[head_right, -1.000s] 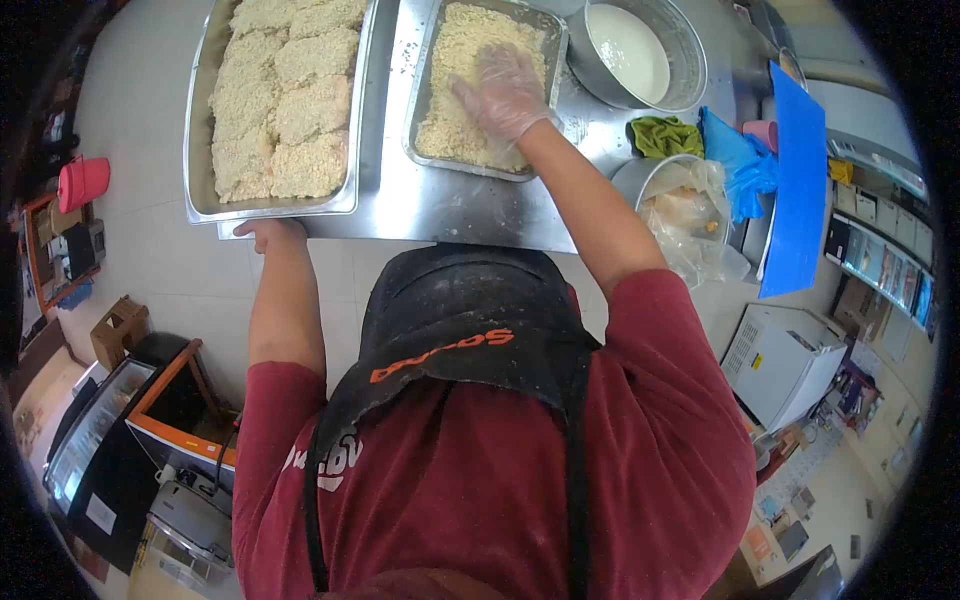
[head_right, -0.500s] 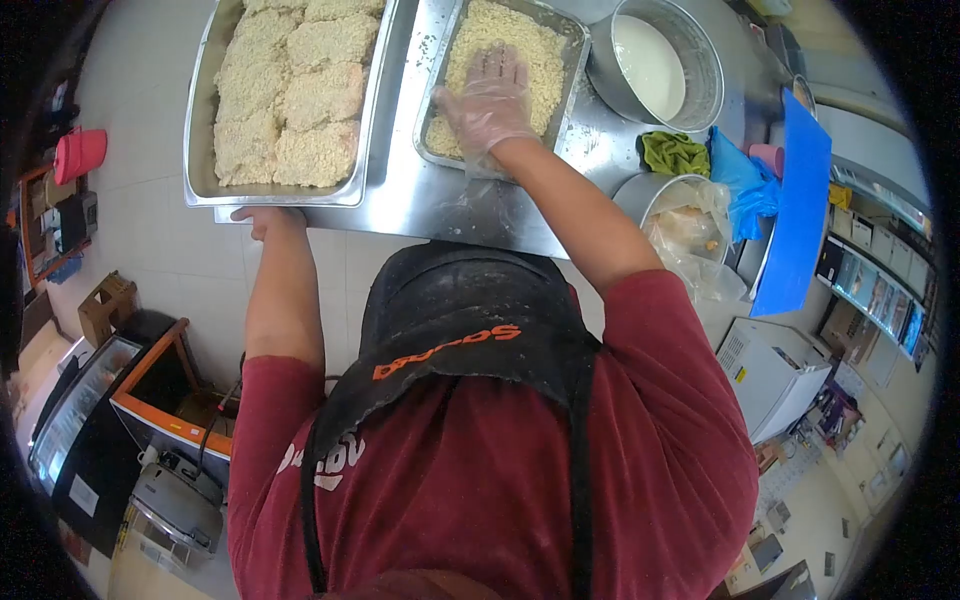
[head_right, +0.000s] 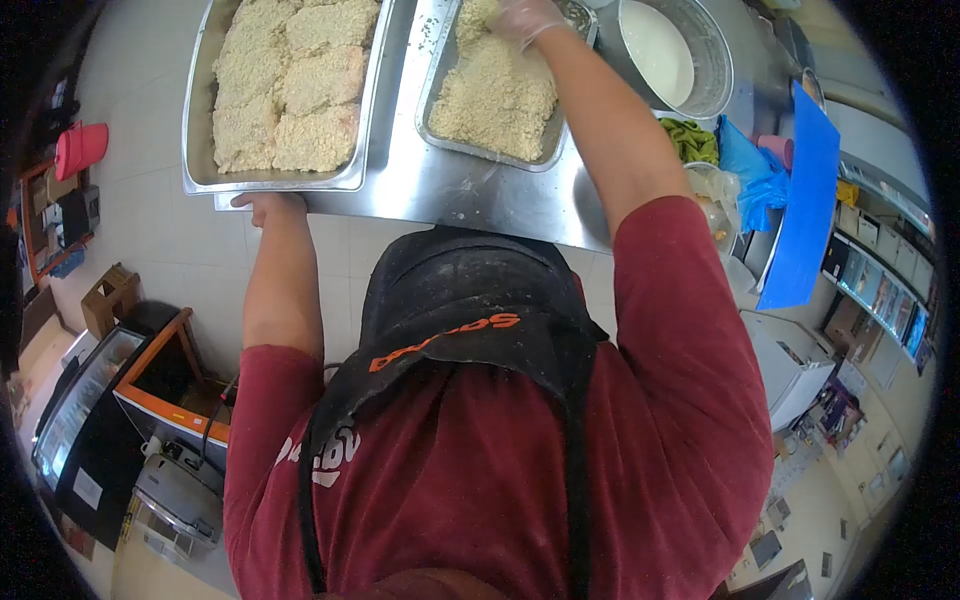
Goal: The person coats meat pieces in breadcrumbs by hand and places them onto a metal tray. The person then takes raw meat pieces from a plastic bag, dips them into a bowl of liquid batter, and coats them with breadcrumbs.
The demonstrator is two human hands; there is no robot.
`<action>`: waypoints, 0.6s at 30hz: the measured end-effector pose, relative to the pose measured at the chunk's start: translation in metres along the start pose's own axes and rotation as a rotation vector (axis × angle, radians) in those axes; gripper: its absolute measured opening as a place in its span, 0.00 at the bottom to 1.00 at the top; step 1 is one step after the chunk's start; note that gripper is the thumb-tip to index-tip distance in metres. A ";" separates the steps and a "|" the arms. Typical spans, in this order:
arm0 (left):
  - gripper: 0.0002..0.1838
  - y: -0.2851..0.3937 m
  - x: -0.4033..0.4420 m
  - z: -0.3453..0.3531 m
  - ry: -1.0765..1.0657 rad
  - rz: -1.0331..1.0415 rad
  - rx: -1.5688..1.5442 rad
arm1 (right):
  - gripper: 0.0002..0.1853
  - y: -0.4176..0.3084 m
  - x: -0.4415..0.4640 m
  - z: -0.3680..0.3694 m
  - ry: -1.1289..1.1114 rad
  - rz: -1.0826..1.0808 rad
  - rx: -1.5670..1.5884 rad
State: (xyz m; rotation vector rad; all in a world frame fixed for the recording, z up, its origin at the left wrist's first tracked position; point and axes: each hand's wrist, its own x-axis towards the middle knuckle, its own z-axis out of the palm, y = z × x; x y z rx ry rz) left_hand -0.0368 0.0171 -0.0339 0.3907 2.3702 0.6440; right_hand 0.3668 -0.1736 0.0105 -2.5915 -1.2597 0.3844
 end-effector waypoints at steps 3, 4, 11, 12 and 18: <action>0.53 0.006 -0.020 -0.011 -0.044 -0.027 -0.042 | 0.22 0.011 -0.011 -0.038 -0.170 0.048 0.385; 0.53 0.007 -0.024 -0.014 -0.059 -0.030 -0.052 | 0.22 0.022 -0.021 -0.033 -0.144 0.020 0.474; 0.53 0.004 -0.016 -0.011 -0.039 -0.015 -0.056 | 0.43 -0.064 -0.168 0.028 0.110 -0.028 -0.416; 0.52 0.004 -0.011 -0.007 -0.024 -0.016 -0.059 | 0.44 -0.072 -0.173 0.025 0.091 -0.012 -0.383; 0.52 -0.003 0.007 0.004 -0.052 -0.028 -0.117 | 0.39 -0.058 -0.140 0.023 -0.061 -0.005 -0.378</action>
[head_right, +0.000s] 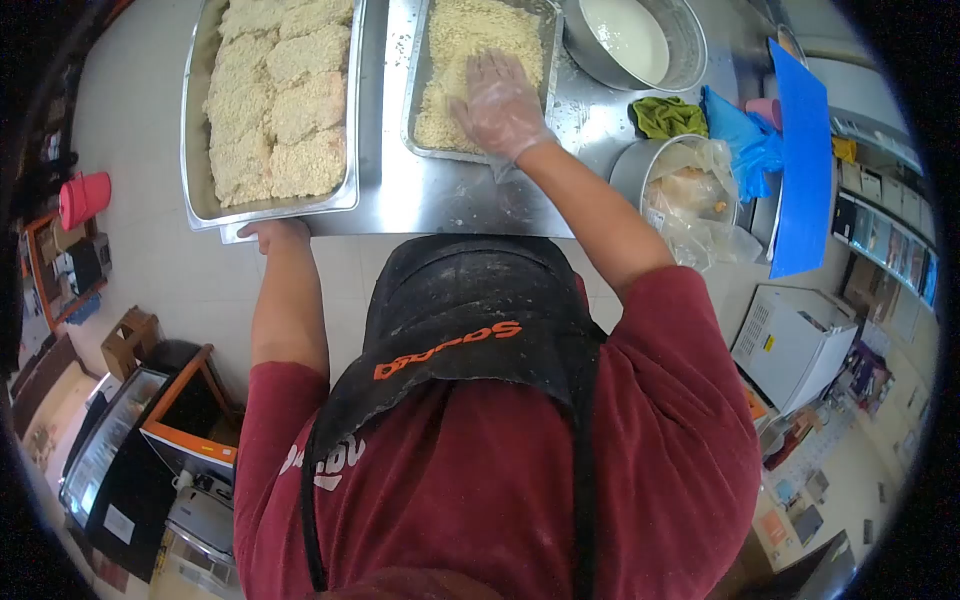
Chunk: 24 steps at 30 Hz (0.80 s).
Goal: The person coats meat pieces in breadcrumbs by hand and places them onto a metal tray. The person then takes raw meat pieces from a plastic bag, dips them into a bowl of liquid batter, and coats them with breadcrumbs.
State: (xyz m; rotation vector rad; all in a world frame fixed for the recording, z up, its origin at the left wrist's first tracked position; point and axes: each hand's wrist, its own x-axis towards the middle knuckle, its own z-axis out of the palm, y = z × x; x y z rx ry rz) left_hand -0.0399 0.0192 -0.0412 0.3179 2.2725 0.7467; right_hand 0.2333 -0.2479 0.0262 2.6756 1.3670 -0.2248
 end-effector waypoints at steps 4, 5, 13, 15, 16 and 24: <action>0.51 0.005 -0.023 -0.011 -0.007 -0.028 -0.023 | 0.34 0.025 0.029 -0.022 -0.044 -0.017 0.092; 0.51 0.007 -0.027 -0.012 0.007 -0.034 -0.007 | 0.33 0.038 0.045 -0.015 -0.151 -0.070 0.081; 0.51 0.011 -0.024 -0.007 0.066 -0.032 0.031 | 0.30 0.091 0.093 -0.020 -0.121 -0.050 0.066; 0.50 0.012 -0.025 -0.007 0.088 -0.034 0.047 | 0.31 0.094 0.108 -0.015 -0.244 -0.080 0.289; 0.50 0.007 -0.016 -0.002 0.089 -0.025 0.065 | 0.31 0.098 0.112 -0.014 -0.342 -0.067 0.302; 0.47 0.013 -0.029 -0.013 0.019 -0.047 0.070 | 0.18 0.118 0.101 -0.047 -0.422 -0.148 0.828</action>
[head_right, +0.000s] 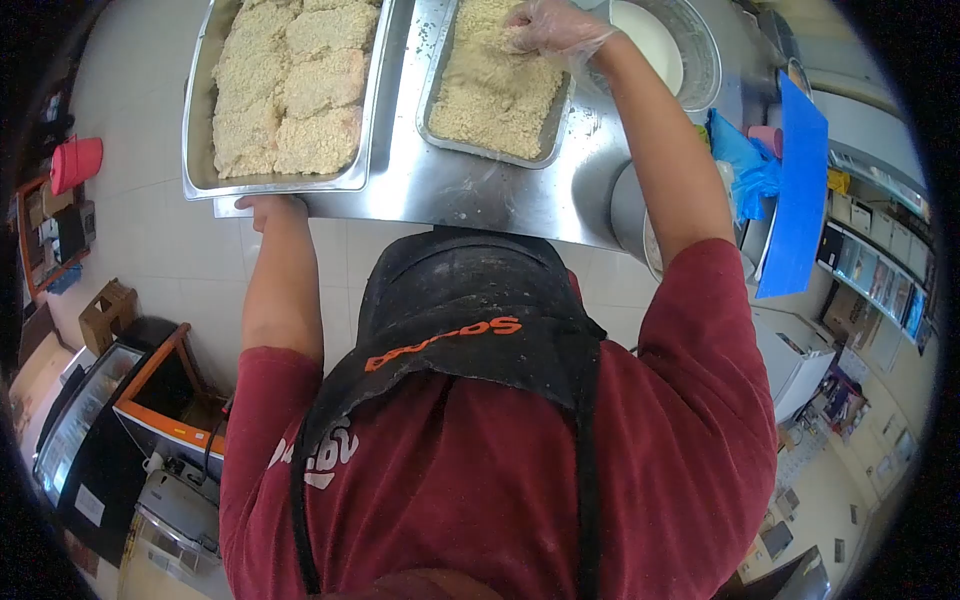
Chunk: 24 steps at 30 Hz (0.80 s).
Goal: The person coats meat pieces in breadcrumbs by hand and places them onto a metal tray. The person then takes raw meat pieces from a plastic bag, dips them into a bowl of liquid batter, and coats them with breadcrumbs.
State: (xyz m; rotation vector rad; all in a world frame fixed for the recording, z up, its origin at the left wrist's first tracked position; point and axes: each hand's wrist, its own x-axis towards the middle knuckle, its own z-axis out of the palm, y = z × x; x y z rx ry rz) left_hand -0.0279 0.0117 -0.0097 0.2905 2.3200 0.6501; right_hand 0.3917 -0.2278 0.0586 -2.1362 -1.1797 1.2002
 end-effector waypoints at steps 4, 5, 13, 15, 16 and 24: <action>0.46 -0.001 0.008 0.003 -0.011 -0.017 -0.016 | 0.17 -0.094 -0.052 -0.025 0.076 0.055 -0.110; 0.46 -0.001 0.012 0.006 -0.009 -0.021 -0.019 | 0.16 -0.101 -0.058 -0.032 0.125 -0.005 -0.197; 0.45 -0.005 0.024 0.016 -0.017 -0.032 -0.040 | 0.24 -0.091 -0.072 0.074 0.370 -0.171 -0.382; 0.45 -0.001 0.008 0.004 -0.022 -0.039 -0.058 | 0.31 -0.079 -0.074 0.116 0.321 -0.069 -0.388; 0.45 -0.001 0.013 0.007 -0.035 -0.040 -0.048 | 0.35 -0.062 -0.074 0.131 0.381 -0.052 -0.450; 0.43 -0.005 0.034 0.019 -0.029 -0.049 0.005 | 0.51 -0.059 -0.050 0.165 0.585 0.389 -0.703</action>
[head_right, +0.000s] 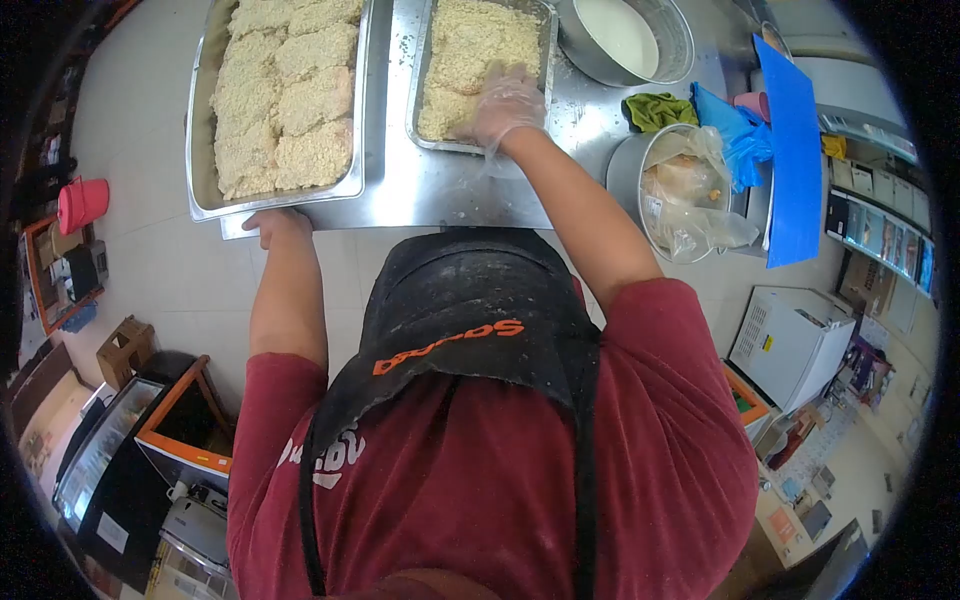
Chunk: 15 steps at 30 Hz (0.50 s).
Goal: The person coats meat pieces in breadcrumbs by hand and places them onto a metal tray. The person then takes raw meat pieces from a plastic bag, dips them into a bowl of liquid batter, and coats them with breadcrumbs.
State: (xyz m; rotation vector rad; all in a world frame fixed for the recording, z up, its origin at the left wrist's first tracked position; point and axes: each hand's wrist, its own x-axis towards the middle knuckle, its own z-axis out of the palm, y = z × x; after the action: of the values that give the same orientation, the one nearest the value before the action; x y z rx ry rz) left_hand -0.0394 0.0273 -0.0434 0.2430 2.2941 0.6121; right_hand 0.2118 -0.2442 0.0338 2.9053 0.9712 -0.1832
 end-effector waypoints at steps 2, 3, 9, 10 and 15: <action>0.43 0.002 -0.009 -0.005 0.023 0.000 -0.024 | 0.48 -0.003 0.014 -0.022 -0.268 0.096 0.156; 0.43 0.002 -0.016 -0.008 0.034 -0.004 -0.037 | 0.46 0.002 0.016 -0.012 -0.207 0.114 0.280; 0.44 0.002 -0.027 -0.017 -0.014 0.030 -0.058 | 0.39 0.042 0.038 0.031 -0.107 0.157 0.978; 0.44 0.003 -0.028 -0.016 0.005 0.030 -0.053 | 0.39 0.036 0.038 -0.006 -0.088 0.124 0.990; 0.44 0.003 -0.030 -0.017 0.030 0.025 0.017 | 0.44 0.047 0.091 -0.011 0.001 0.122 0.945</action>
State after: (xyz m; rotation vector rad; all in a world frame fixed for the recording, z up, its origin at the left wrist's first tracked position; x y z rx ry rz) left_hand -0.0300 0.0136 -0.0131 0.2720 2.3294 0.6130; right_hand 0.3127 -0.2263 0.0337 3.7682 0.8526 -0.8357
